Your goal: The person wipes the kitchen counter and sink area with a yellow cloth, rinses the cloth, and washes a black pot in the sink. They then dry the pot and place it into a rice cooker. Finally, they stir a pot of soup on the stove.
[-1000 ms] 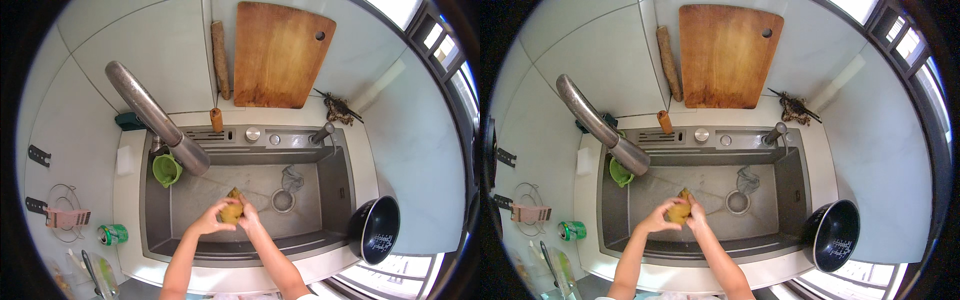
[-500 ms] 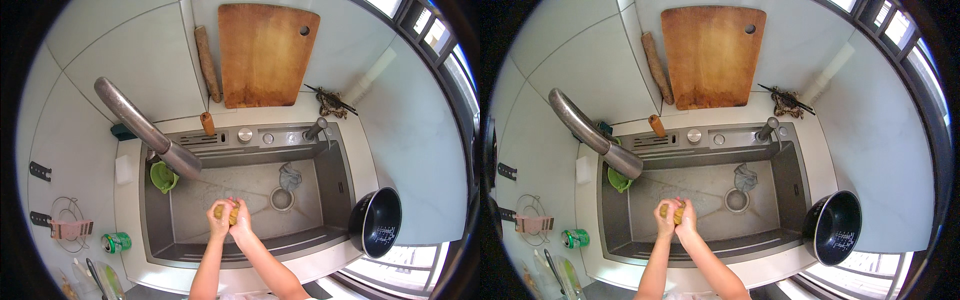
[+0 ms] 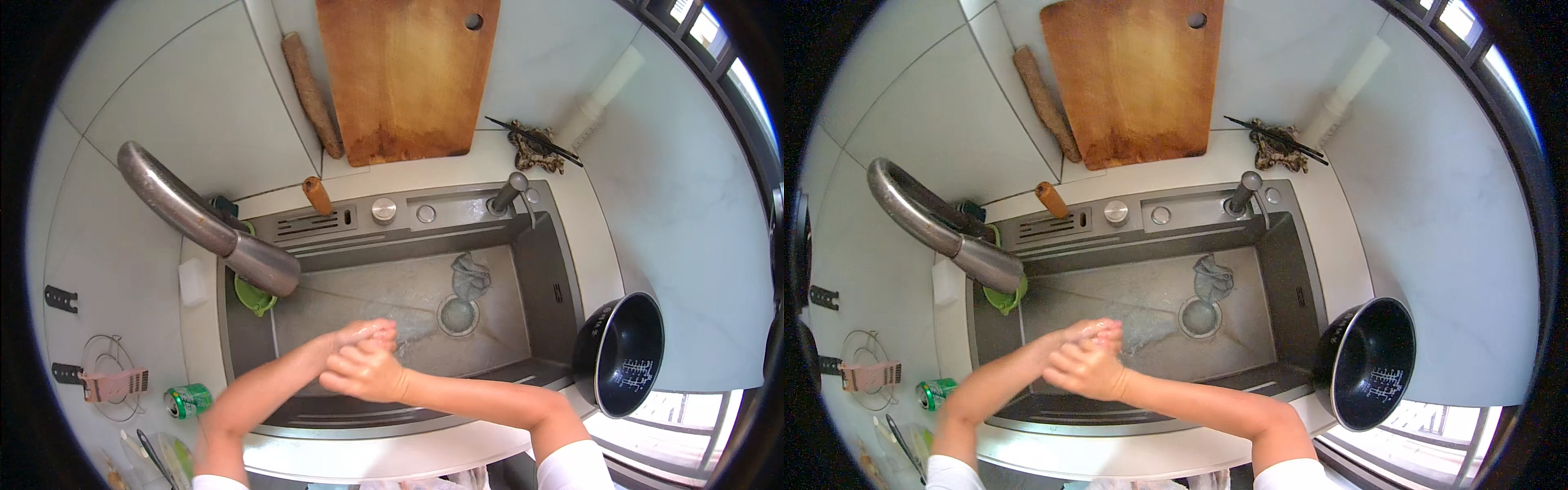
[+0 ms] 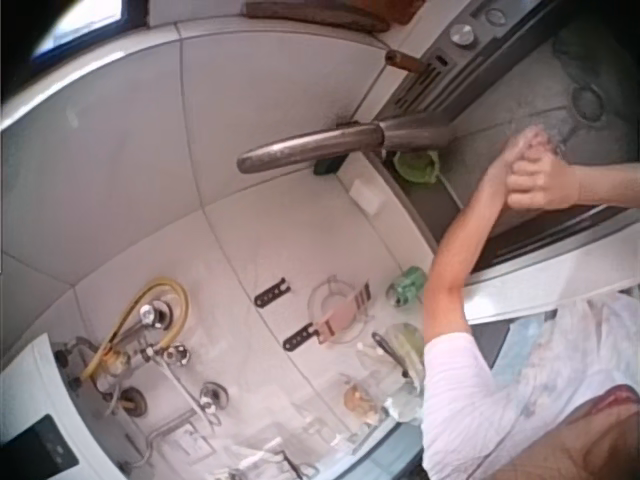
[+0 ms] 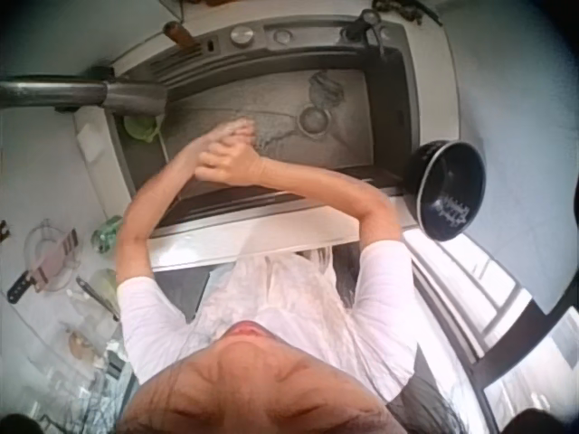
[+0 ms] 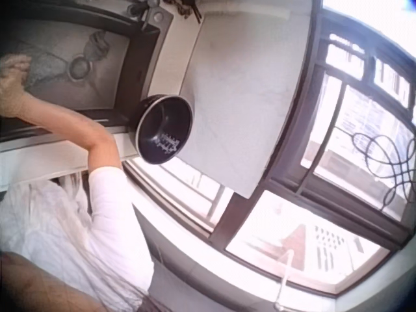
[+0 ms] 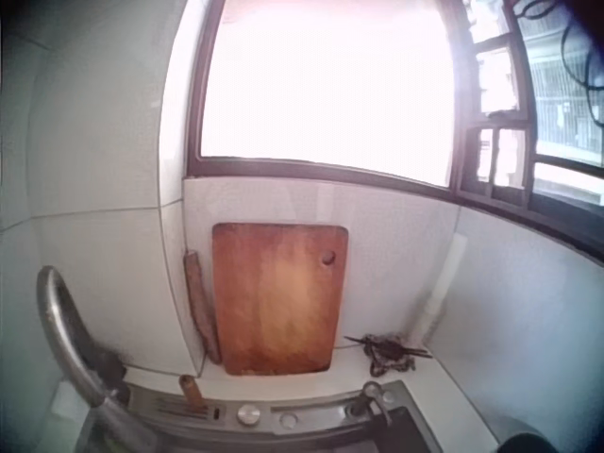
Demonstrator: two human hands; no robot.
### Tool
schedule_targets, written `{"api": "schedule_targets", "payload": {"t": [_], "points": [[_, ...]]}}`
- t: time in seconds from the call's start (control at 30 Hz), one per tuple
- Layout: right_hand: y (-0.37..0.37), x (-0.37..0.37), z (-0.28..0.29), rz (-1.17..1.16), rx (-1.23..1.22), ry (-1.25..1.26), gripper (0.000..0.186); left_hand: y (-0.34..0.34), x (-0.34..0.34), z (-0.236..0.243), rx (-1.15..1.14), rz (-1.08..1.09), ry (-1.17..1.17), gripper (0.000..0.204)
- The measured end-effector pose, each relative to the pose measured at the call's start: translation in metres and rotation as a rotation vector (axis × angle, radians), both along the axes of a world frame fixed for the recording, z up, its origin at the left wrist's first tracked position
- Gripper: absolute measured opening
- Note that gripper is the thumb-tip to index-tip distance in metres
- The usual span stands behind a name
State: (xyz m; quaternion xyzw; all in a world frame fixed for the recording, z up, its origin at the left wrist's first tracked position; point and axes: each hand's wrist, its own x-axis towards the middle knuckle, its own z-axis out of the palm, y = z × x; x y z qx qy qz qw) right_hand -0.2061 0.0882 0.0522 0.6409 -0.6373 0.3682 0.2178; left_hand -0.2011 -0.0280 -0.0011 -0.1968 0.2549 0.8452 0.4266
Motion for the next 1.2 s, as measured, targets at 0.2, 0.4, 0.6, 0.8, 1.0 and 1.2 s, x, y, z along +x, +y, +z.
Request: {"api": "schedule_targets", "payload": {"t": [0.2, 0.4, 0.6, 0.8, 1.0, 1.2], "points": [[0.004, 0.04, -0.024, 0.185, 0.288, 0.197, 0.014, 0.015, 0.004, 0.03, -0.342, -0.557, 0.167, 0.043], [-0.008, 0.053, -0.062, 0.264, 0.432, 0.468, 0.019, 0.03, 0.017, -0.009, -0.817, -0.748, 0.32, 0.043], [0.019, 0.005, -0.05, -0.015, 0.151, -0.042, 0.026, -0.004, 0.004, -0.003, -0.601, -0.084, 0.168, 0.025], [0.09, 0.02, -0.004, -0.445, -0.12, -2.056, 0.029, 0.026, 0.033, 0.061, -0.319, 0.34, 0.647, 0.065], [0.124, 0.031, 0.043, -0.634, -0.521, -1.378, 0.026, 0.074, 0.088, 0.084, -1.175, 0.16, 0.917, 0.044], [0.16, 0.024, 0.094, -0.393, -0.549, -1.413, 0.015, 0.098, 0.098, 0.12, -1.352, 0.197, 1.216, 0.023]]}}
